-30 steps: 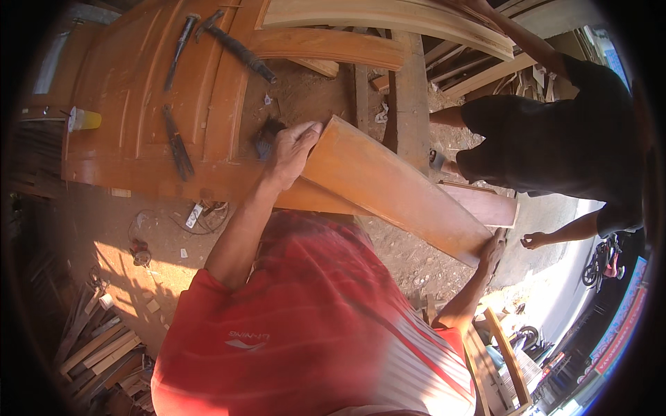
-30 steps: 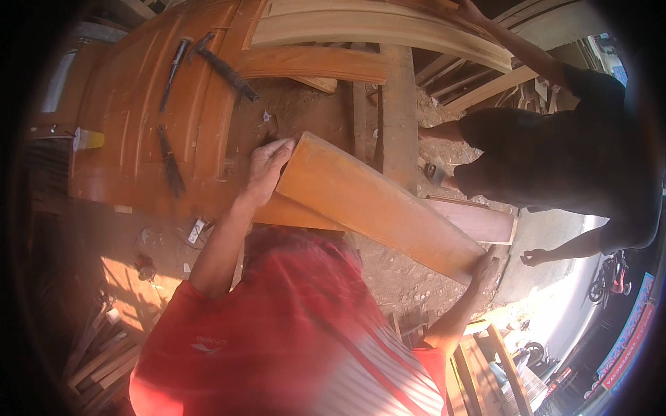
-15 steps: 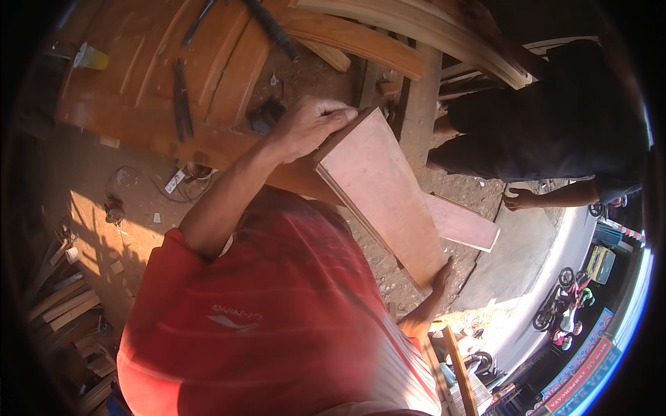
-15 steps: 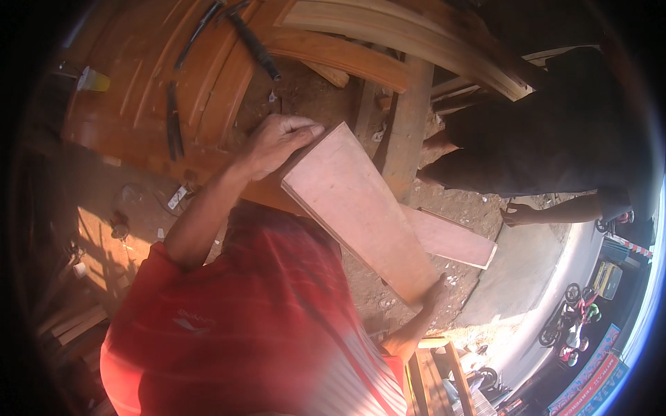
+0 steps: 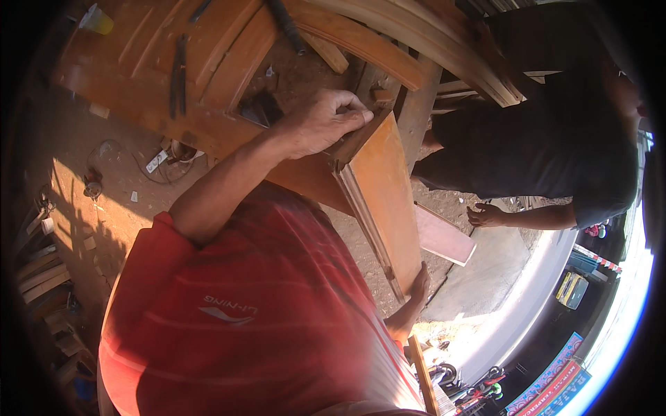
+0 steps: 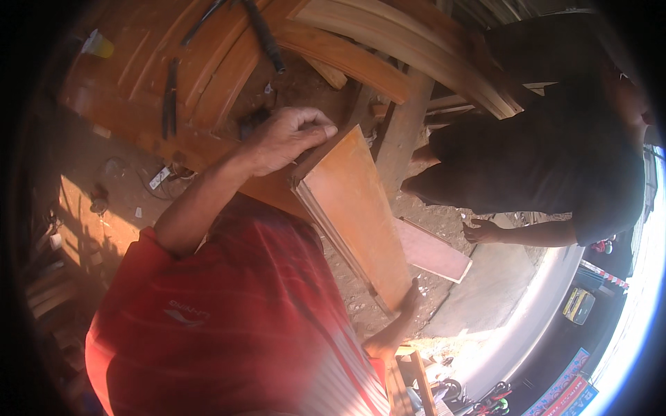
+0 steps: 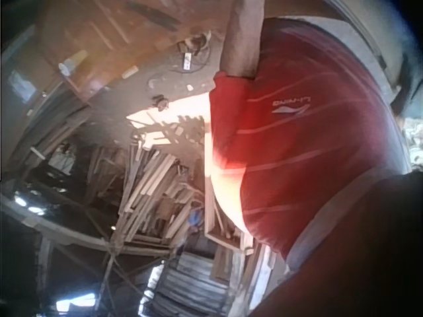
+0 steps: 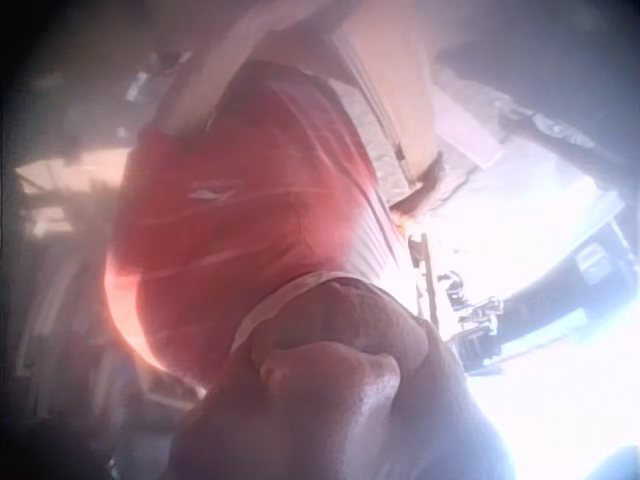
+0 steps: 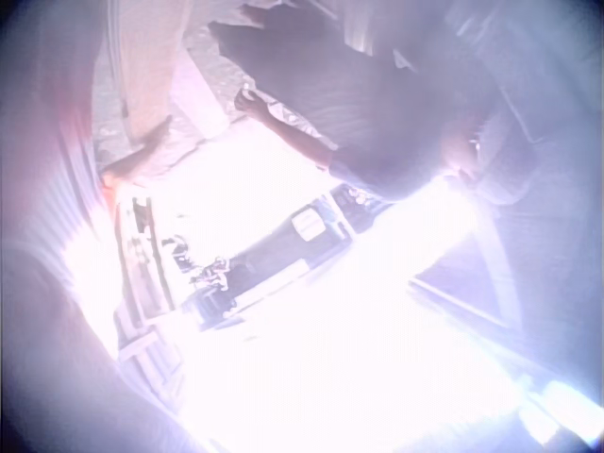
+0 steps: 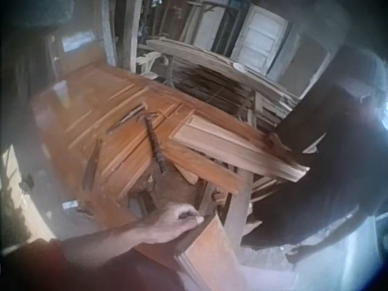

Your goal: The person repairs a wooden door by using a hammer and chisel to carve out wood, removing a piece of wood, and then fitting and hammering a new wooden panel into the door frame.

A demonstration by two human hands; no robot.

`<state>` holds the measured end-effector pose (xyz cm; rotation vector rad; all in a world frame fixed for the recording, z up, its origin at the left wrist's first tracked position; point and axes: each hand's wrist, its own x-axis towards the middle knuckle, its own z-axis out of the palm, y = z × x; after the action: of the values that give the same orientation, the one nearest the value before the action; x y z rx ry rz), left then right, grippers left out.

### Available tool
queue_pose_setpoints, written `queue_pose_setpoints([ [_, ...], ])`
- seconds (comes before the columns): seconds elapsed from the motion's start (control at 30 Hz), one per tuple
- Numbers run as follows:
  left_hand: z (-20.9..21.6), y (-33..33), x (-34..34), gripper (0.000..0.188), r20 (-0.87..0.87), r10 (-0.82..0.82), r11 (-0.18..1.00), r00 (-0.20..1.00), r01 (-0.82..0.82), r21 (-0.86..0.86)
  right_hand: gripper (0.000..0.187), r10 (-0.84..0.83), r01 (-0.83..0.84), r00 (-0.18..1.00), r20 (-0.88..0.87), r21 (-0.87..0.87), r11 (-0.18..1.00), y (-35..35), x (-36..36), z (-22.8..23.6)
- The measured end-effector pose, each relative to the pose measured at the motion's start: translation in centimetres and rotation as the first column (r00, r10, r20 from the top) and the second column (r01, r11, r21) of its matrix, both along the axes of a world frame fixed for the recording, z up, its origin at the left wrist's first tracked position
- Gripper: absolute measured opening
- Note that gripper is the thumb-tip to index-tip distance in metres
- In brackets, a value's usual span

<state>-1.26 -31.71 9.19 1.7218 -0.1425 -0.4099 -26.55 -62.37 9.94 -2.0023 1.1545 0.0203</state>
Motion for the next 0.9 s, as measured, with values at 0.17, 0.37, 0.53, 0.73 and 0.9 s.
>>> queue_pose_setpoints([
  [0.17,0.1,-0.2,-0.2,0.032,-0.023,0.009,0.999,1.0,-0.009,-0.034,0.089,0.044,-0.042,0.99,0.135,-0.014,0.999,6.7,2.0,6.0],
  [0.37,-0.3,-0.2,-1.1,0.036,-0.052,0.05,0.996,0.997,-0.053,-0.068,0.09,0.013,-0.011,0.999,0.041,-0.038,0.999,1.6,-0.4,2.0],
  [0.53,-2.2,0.4,-1.7,0.036,-0.149,0.071,0.983,0.986,-0.094,-0.157,0.091,-0.064,0.059,0.994,-0.087,-0.062,0.996,-6.3,-4.4,-4.6],
  [0.73,-5.9,3.5,-4.1,0.037,-0.232,0.207,0.966,0.951,-0.236,-0.106,0.092,-0.113,0.081,0.967,-0.229,-0.145,0.986,-16.0,-4.4,-10.6],
  [0.9,-8.0,7.1,-4.6,0.037,-0.368,0.257,0.919,0.894,-0.344,-0.194,0.093,-0.188,0.164,0.952,-0.24,-0.116,0.979,-16.1,-5.4,-14.0],
])
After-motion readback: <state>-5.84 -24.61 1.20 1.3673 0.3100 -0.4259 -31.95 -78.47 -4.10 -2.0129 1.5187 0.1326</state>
